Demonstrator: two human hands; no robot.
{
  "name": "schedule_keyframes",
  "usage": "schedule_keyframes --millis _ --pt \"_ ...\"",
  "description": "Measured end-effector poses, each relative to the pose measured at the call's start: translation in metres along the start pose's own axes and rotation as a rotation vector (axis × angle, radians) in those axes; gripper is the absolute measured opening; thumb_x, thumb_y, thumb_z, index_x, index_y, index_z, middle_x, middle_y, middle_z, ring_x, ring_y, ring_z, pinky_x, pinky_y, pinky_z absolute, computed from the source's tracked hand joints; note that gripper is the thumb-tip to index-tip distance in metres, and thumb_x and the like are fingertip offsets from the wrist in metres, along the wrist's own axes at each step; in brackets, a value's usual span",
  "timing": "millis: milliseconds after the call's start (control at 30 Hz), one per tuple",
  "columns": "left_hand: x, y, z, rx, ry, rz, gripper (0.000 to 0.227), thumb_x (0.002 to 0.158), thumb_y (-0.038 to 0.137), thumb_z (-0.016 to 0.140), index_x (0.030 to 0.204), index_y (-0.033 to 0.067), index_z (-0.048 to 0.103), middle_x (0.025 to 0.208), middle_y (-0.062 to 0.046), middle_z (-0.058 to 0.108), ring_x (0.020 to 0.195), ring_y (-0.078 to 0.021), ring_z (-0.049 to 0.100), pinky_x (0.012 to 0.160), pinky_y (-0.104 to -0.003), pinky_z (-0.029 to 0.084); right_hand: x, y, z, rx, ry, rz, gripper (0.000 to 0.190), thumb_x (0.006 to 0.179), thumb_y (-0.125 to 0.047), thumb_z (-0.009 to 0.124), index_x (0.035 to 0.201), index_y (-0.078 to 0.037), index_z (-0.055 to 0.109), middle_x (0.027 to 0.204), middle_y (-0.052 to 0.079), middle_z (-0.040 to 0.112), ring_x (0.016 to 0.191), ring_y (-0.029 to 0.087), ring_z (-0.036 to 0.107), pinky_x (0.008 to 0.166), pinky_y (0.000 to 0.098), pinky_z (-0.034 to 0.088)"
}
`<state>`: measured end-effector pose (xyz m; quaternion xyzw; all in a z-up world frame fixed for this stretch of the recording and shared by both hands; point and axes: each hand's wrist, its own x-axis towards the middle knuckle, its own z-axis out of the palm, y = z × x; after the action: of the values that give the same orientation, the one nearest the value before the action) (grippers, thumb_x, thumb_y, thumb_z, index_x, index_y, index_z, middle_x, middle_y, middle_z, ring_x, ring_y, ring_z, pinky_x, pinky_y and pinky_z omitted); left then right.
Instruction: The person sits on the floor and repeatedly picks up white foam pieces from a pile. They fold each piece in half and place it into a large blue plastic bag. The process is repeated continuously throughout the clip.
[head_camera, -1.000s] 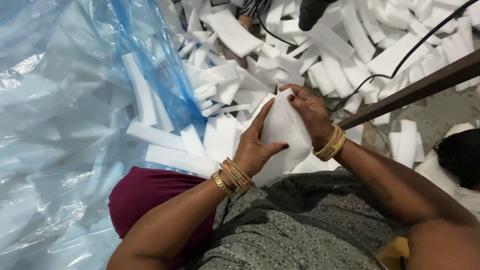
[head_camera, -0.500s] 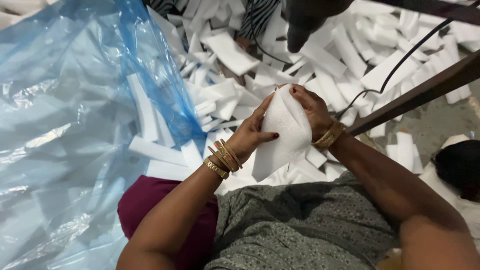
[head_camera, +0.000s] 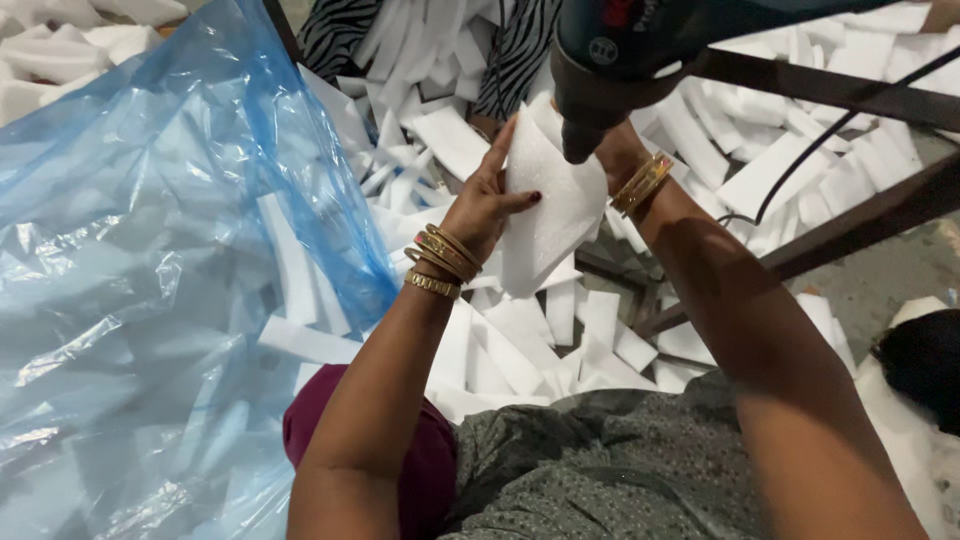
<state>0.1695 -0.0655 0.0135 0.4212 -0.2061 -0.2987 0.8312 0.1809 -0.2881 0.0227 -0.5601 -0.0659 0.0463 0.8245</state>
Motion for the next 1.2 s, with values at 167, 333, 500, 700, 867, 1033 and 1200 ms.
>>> schedule_keyframes --millis 167,333,500,700,867,1033,1200 --pt "0.005 -0.005 -0.008 -0.027 0.069 -0.064 0.103 0.08 -0.02 0.06 0.164 0.0246 0.019 0.163 -0.011 0.038 0.143 -0.0237 0.047 0.117 -0.038 0.044 0.012 0.023 -0.028 -0.242 -0.016 -0.141 0.018 0.109 -0.017 0.062 0.12 -0.002 0.066 0.114 0.01 0.069 0.101 0.02 0.068 0.085 0.035 0.059" --pt "-0.023 -0.044 0.016 0.249 0.133 0.045 0.111 0.072 -0.011 0.077 0.165 0.0202 0.023 0.159 -0.015 0.046 0.137 -0.0267 0.056 0.113 -0.039 0.05 -0.037 0.051 -0.035 -1.0 0.001 -0.461 0.032 0.112 -0.022 0.056 0.133 0.001 0.064 0.13 0.014 0.065 0.117 0.022 0.063 0.098 0.0344 0.053" --pt "-0.067 -0.052 0.046 0.656 0.218 -0.057 0.119 0.064 0.002 0.092 0.161 0.0212 0.025 0.147 -0.017 0.058 0.125 -0.0254 0.066 0.105 -0.036 0.057 -0.101 0.07 0.01 -0.295 0.234 0.031 0.032 0.105 -0.025 0.055 0.127 -0.002 0.061 0.116 0.009 0.065 0.102 0.017 0.065 0.088 0.0307 0.056" --pt "-0.114 -0.064 0.065 0.639 0.192 -0.094 0.118 0.065 0.001 0.089 0.162 0.0222 0.025 0.149 -0.017 0.057 0.125 -0.0268 0.067 0.104 -0.037 0.058 -0.146 0.068 0.048 -0.195 0.242 0.106 0.03 0.109 -0.023 0.052 0.128 0.0 0.058 0.113 0.008 0.065 0.097 0.015 0.064 0.084 0.0297 0.056" --pt "-0.138 -0.067 0.071 0.627 0.146 -0.086 0.118 0.067 0.003 0.09 0.162 0.0218 0.023 0.151 -0.018 0.055 0.129 -0.0276 0.064 0.107 -0.038 0.055 -0.175 0.047 0.073 -0.442 0.222 0.082 0.036 0.107 -0.026 0.045 0.128 -0.004 0.065 0.117 0.007 0.065 0.096 0.014 0.065 0.083 0.0272 0.055" --pt "-0.153 -0.063 0.073 0.638 0.12 -0.016 0.118 0.067 0.004 0.091 0.163 0.021 0.024 0.151 -0.018 0.056 0.132 -0.0291 0.062 0.11 -0.039 0.052 -0.182 0.046 0.091 -0.581 0.244 0.044 0.039 0.11 -0.027 0.046 0.131 -0.006 0.071 0.108 0.008 0.066 0.096 0.013 0.06 0.086 0.0268 0.053" --pt "-0.157 -0.06 0.069 0.635 0.118 0.007 0.118 0.068 0.012 0.092 0.163 0.0206 0.024 0.153 -0.018 0.054 0.133 -0.0296 0.061 0.11 -0.04 0.053 -0.183 0.049 0.1 -0.321 0.281 0.094 0.037 0.105 -0.027 0.049 0.128 -0.005 0.068 0.111 0.002 0.057 0.091 0.011 0.061 0.08 0.0265 0.053"
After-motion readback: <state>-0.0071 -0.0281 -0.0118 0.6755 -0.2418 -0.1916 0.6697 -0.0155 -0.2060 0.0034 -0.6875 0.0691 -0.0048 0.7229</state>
